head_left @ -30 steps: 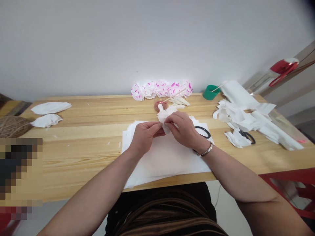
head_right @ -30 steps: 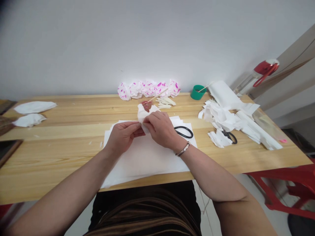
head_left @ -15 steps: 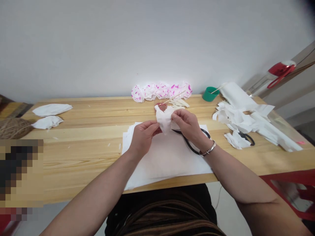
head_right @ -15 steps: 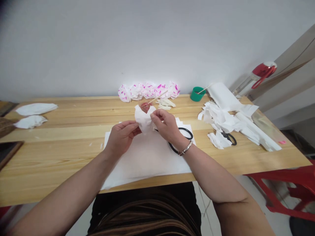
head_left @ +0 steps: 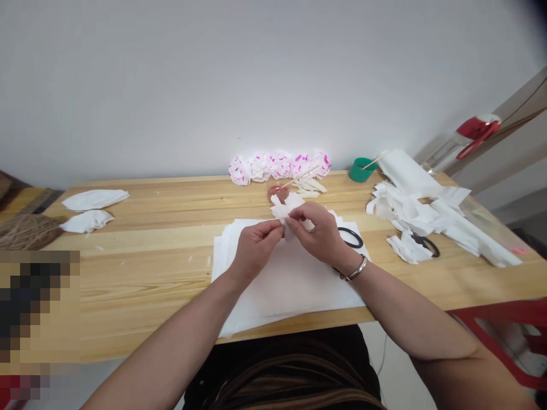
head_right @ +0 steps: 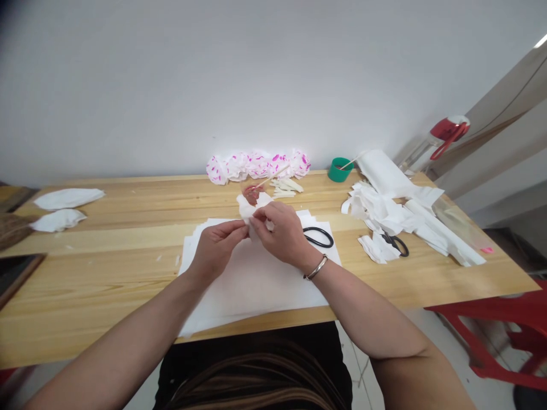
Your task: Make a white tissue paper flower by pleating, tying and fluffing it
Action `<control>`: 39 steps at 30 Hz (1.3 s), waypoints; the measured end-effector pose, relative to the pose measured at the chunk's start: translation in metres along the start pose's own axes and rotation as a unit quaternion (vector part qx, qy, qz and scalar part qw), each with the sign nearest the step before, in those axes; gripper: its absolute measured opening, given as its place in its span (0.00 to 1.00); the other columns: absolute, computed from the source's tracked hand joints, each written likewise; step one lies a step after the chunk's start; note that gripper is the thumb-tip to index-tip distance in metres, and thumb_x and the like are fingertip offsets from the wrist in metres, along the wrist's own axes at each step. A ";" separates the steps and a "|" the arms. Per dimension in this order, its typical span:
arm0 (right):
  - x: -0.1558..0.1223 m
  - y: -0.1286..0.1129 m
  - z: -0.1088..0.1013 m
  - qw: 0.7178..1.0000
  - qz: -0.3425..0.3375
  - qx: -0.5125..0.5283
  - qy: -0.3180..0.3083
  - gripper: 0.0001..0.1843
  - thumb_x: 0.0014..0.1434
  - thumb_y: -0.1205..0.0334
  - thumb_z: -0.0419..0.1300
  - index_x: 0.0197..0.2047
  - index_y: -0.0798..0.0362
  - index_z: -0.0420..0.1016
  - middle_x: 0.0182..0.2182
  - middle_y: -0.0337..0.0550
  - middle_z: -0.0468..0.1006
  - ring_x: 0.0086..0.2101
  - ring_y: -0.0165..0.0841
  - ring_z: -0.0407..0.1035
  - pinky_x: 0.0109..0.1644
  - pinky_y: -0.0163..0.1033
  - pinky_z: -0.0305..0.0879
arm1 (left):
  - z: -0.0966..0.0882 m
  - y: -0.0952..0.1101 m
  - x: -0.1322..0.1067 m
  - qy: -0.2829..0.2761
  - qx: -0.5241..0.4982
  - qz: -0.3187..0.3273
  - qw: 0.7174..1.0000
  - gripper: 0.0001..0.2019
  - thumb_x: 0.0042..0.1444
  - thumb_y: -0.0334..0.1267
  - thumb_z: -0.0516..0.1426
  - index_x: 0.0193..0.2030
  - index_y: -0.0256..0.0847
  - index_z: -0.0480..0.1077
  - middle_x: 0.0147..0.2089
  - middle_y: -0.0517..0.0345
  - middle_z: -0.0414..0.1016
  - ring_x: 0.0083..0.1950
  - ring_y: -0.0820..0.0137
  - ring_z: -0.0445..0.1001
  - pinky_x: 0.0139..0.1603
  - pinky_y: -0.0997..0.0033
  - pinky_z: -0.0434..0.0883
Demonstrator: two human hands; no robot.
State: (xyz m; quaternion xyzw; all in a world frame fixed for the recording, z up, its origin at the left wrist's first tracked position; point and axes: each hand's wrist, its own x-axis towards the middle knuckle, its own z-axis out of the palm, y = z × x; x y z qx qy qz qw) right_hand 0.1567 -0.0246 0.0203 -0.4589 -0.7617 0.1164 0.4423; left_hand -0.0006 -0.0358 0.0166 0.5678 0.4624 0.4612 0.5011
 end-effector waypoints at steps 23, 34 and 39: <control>0.003 0.003 -0.001 0.991 0.073 0.108 -0.025 0.07 0.60 0.63 0.52 0.31 0.52 0.67 0.28 0.40 0.71 0.30 0.30 0.64 0.35 0.36 0.61 | -0.001 -0.004 0.002 0.043 -0.036 -0.032 0.998 0.17 0.51 0.52 0.58 0.26 0.39 0.71 0.24 0.61 0.71 0.28 0.72 0.69 0.33 0.71 0.69; 0.004 0.001 -0.006 0.977 0.130 0.168 -0.025 0.13 0.57 0.51 0.57 0.36 0.53 0.70 0.31 0.41 0.72 0.32 0.30 0.64 0.37 0.37 0.63 | -0.002 -0.002 -0.001 0.022 0.092 0.027 0.995 0.17 0.55 0.50 0.54 0.23 0.41 0.68 0.22 0.62 0.67 0.27 0.72 0.65 0.31 0.72 0.62; 0.002 0.000 -0.003 0.993 0.070 0.099 -0.004 0.07 0.56 0.59 0.59 0.30 0.53 0.70 0.27 0.39 0.72 0.30 0.29 0.64 0.37 0.37 0.61 | 0.001 -0.001 -0.005 0.000 0.166 0.106 0.980 0.21 0.56 0.45 0.54 0.16 0.41 0.54 0.19 0.65 0.53 0.24 0.75 0.53 0.27 0.73 0.54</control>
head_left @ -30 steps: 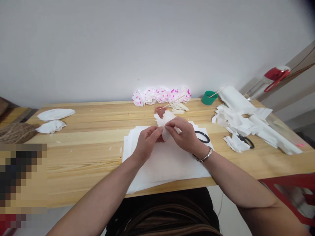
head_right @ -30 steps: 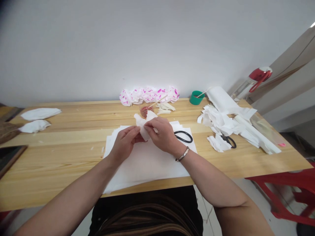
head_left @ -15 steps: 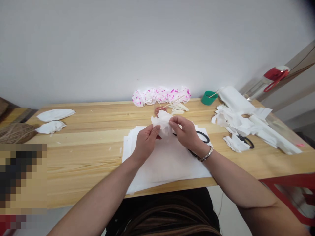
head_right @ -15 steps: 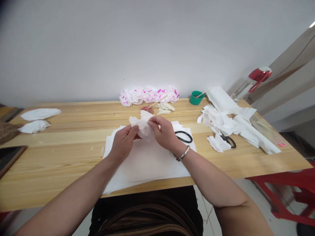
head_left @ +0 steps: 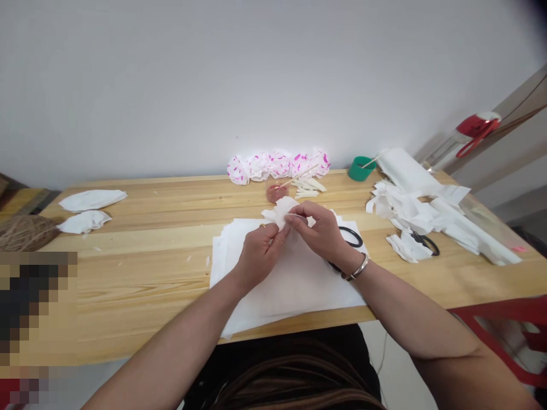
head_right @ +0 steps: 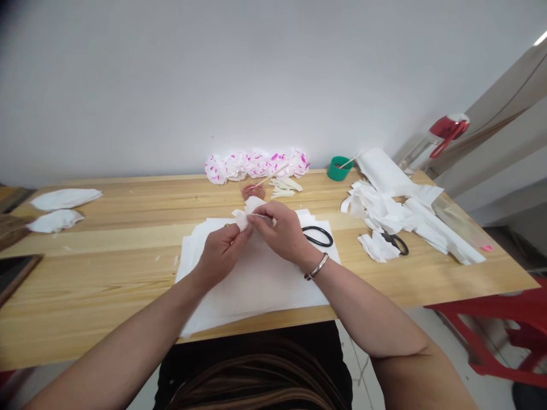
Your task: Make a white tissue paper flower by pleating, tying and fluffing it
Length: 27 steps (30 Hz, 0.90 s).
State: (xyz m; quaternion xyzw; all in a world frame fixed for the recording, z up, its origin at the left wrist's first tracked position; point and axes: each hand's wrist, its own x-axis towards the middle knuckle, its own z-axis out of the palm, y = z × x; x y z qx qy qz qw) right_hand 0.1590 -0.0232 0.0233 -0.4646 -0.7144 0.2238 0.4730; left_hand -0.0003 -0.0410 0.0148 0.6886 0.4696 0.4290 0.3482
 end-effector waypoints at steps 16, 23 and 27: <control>0.001 0.004 0.005 0.992 0.092 0.087 0.006 0.09 0.56 0.59 0.57 0.29 0.54 0.73 0.25 0.37 0.73 0.27 0.28 0.64 0.33 0.34 0.60 | 0.001 -0.004 0.002 -0.012 -0.010 -0.073 0.997 0.19 0.59 0.48 0.50 0.24 0.38 0.65 0.22 0.62 0.63 0.27 0.74 0.60 0.29 0.74 0.59; 0.005 0.006 0.001 0.971 0.192 0.125 0.064 0.11 0.53 0.56 0.59 0.27 0.55 0.72 0.20 0.36 0.67 0.23 0.26 0.58 0.26 0.33 0.55 | 0.001 -0.006 0.004 -0.003 -0.102 -0.125 0.987 0.20 0.56 0.53 0.52 0.27 0.36 0.71 0.26 0.58 0.72 0.30 0.70 0.68 0.34 0.71 0.66; 0.005 0.004 0.000 0.968 0.200 0.141 0.058 0.12 0.53 0.54 0.59 0.27 0.55 0.73 0.20 0.37 0.67 0.23 0.26 0.58 0.26 0.33 0.56 | 0.001 -0.007 0.003 0.002 -0.169 -0.159 0.973 0.21 0.54 0.54 0.54 0.29 0.36 0.74 0.27 0.56 0.73 0.30 0.69 0.70 0.34 0.70 0.67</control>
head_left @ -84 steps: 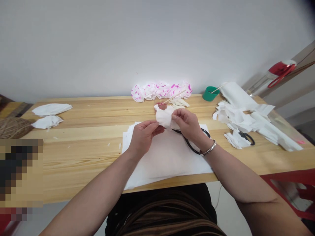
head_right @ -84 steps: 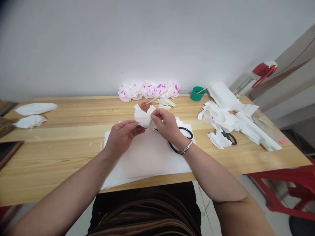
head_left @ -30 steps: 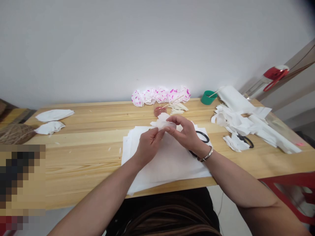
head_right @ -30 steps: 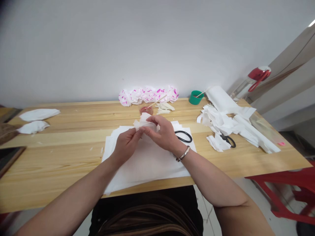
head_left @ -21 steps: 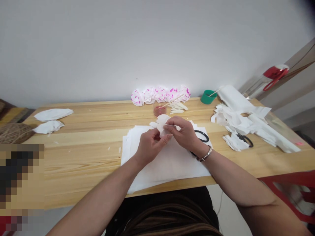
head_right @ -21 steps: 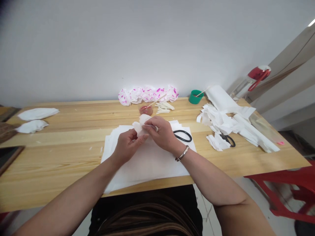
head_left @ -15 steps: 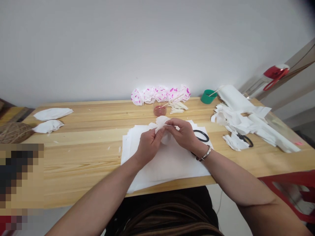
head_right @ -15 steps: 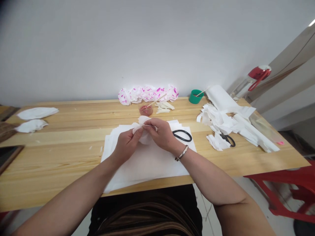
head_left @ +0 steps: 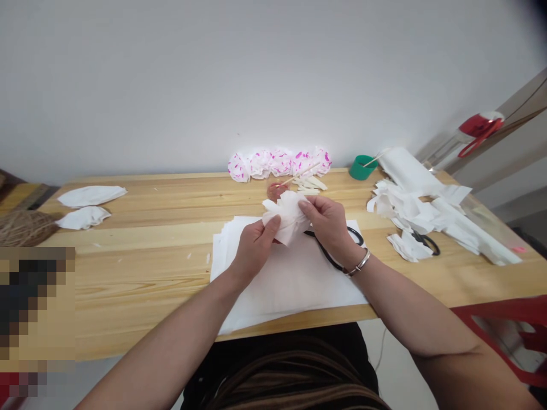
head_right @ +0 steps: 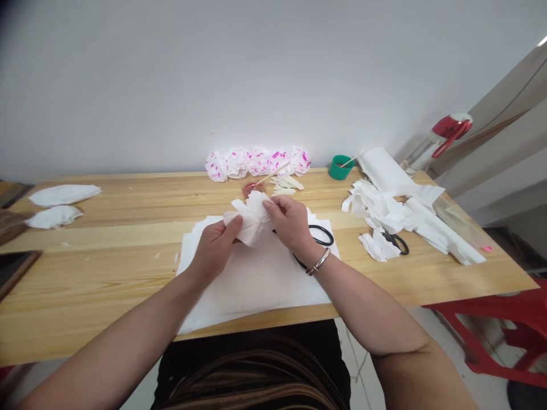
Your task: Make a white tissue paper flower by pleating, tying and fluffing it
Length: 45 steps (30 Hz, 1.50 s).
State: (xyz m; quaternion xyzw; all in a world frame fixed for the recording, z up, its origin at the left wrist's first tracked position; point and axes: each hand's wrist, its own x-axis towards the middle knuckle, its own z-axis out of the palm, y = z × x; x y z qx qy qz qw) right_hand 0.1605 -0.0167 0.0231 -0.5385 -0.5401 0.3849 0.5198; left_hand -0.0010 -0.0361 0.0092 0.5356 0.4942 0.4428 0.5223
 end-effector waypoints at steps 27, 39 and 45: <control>-0.004 0.006 0.005 0.989 -0.079 -0.058 -0.107 0.06 0.56 0.61 0.56 0.31 0.53 0.72 0.27 0.38 0.74 0.29 0.28 0.66 0.37 0.35 0.62 | 0.000 0.001 0.009 0.016 -0.226 -0.096 0.969 0.18 0.46 0.46 0.63 0.38 0.33 0.74 0.32 0.50 0.78 0.35 0.64 0.76 0.36 0.63 0.72; 0.005 0.006 0.000 0.995 0.016 0.061 -0.076 0.10 0.52 0.56 0.59 0.32 0.55 0.71 0.24 0.37 0.71 0.26 0.26 0.63 0.30 0.34 0.61 | -0.001 -0.002 0.012 0.027 -0.236 -0.078 0.968 0.21 0.45 0.48 0.63 0.42 0.34 0.73 0.37 0.50 0.78 0.40 0.63 0.76 0.42 0.59 0.72; -0.002 0.006 0.002 0.994 -0.030 -0.055 -0.088 0.14 0.50 0.51 0.62 0.32 0.55 0.70 0.24 0.37 0.70 0.25 0.27 0.61 0.28 0.34 0.58 | 0.001 -0.002 0.010 0.009 -0.225 -0.069 0.972 0.21 0.47 0.49 0.62 0.42 0.34 0.74 0.36 0.50 0.78 0.37 0.64 0.76 0.39 0.60 0.73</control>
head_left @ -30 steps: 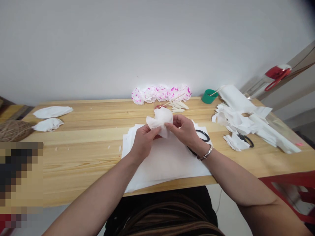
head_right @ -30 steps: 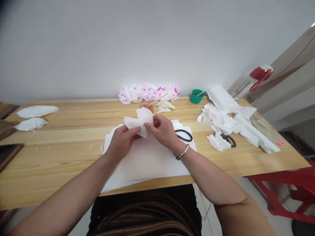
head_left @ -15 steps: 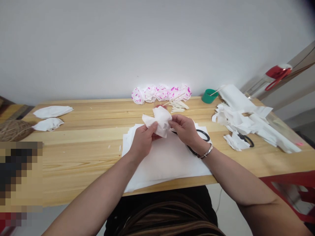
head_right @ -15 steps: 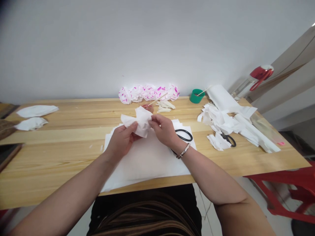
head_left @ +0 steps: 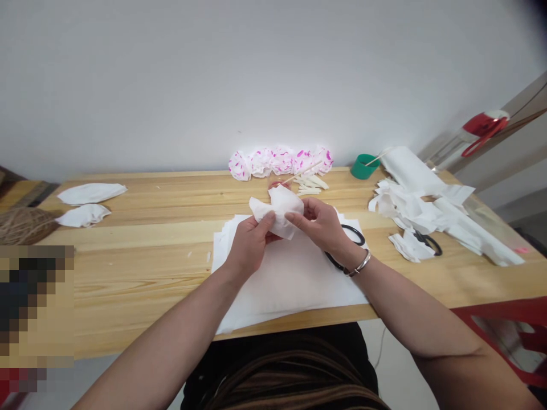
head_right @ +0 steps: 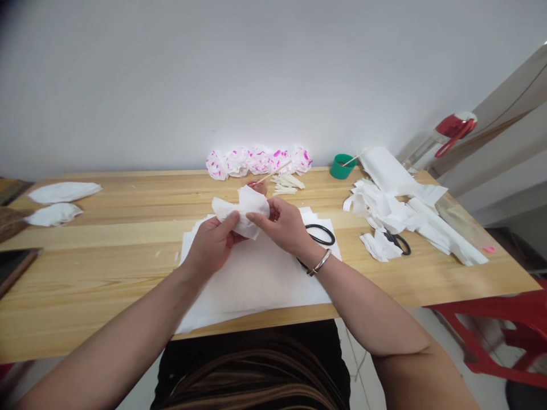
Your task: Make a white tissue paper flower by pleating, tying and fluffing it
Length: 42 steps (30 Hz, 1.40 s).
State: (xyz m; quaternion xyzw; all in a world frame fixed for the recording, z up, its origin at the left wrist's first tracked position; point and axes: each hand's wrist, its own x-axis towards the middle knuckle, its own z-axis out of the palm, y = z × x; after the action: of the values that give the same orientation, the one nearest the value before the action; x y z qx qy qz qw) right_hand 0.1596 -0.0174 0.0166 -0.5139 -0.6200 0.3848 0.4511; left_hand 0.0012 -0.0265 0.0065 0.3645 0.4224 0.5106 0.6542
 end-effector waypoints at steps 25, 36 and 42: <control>-0.004 -0.005 -0.001 0.999 -0.037 -0.013 0.003 0.15 0.53 0.54 0.60 0.40 0.54 0.71 0.31 0.40 0.73 0.31 0.29 0.65 0.35 0.35 0.62 | 0.002 0.005 -0.005 -0.022 0.050 0.001 0.999 0.15 0.44 0.42 0.65 0.37 0.35 0.76 0.32 0.53 0.77 0.31 0.70 0.73 0.35 0.68 0.68; 0.007 0.013 -0.002 0.997 -0.024 -0.008 0.068 0.08 0.55 0.57 0.57 0.29 0.53 0.70 0.23 0.37 0.70 0.26 0.28 0.61 0.31 0.35 0.58 | 0.002 0.006 -0.008 -0.086 0.095 -0.027 0.991 0.10 0.44 0.39 0.64 0.32 0.35 0.75 0.28 0.55 0.76 0.30 0.67 0.73 0.35 0.66 0.69; 0.002 0.005 -0.002 0.998 -0.036 -0.029 0.041 0.09 0.56 0.57 0.56 0.30 0.53 0.69 0.24 0.37 0.69 0.27 0.28 0.61 0.32 0.35 0.57 | 0.000 0.007 -0.007 0.004 0.130 0.006 0.991 0.17 0.48 0.50 0.60 0.25 0.35 0.73 0.23 0.57 0.71 0.25 0.71 0.68 0.28 0.70 0.65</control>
State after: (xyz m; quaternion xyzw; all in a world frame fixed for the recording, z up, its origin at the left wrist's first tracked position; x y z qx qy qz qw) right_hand 0.1628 -0.0144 0.0125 -0.5195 -0.6301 0.3288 0.4744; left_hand -0.0025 -0.0317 0.0141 0.4469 0.4860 0.4568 0.5962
